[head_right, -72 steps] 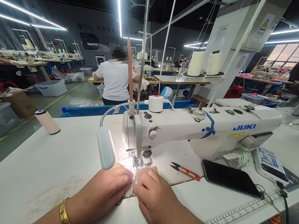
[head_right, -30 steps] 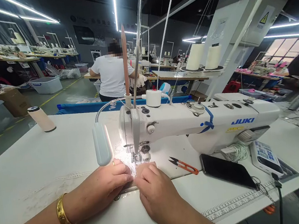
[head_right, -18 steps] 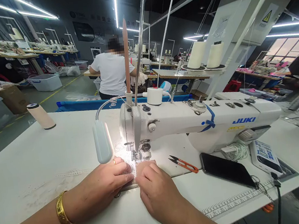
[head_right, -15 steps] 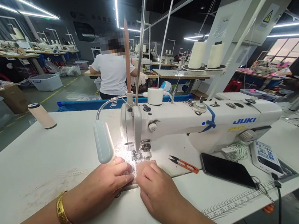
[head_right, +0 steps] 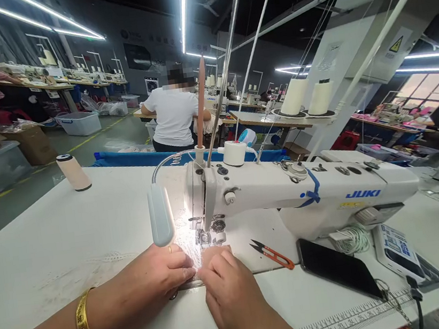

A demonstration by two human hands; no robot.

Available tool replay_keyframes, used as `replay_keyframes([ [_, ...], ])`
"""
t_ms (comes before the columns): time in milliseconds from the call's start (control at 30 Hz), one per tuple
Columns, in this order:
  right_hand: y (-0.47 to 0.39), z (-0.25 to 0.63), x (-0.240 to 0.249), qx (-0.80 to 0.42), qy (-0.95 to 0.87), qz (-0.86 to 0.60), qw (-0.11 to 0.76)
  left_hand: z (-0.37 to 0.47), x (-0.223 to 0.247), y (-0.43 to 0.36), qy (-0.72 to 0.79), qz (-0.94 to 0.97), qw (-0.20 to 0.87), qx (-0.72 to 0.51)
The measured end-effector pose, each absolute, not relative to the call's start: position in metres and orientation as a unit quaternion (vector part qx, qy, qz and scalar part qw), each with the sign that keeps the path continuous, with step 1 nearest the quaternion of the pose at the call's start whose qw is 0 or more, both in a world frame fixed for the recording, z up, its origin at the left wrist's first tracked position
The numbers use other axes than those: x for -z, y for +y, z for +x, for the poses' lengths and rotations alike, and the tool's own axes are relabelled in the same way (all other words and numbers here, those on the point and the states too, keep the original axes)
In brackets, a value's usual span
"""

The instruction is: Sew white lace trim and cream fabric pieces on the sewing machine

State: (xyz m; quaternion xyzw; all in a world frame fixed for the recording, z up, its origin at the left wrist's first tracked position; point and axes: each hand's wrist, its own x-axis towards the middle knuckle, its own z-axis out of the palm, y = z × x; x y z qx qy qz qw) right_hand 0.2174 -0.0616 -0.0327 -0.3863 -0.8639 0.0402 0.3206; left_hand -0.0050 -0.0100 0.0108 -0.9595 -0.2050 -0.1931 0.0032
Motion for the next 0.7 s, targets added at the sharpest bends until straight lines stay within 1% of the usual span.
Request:
replay_keyframes([
  [300, -0.056, 0.214, 0.031, -0.042, -0.862, -0.394, 0.316, -0.006, -0.006, -0.007, -0.229, -0.956, 0.007, 0.184],
  [700, -0.045, 0.212, 0.032, -0.038, -0.847, -0.458, 0.267, -0.003, -0.002, 0.007, -0.257, -0.946, 0.039, 0.192],
])
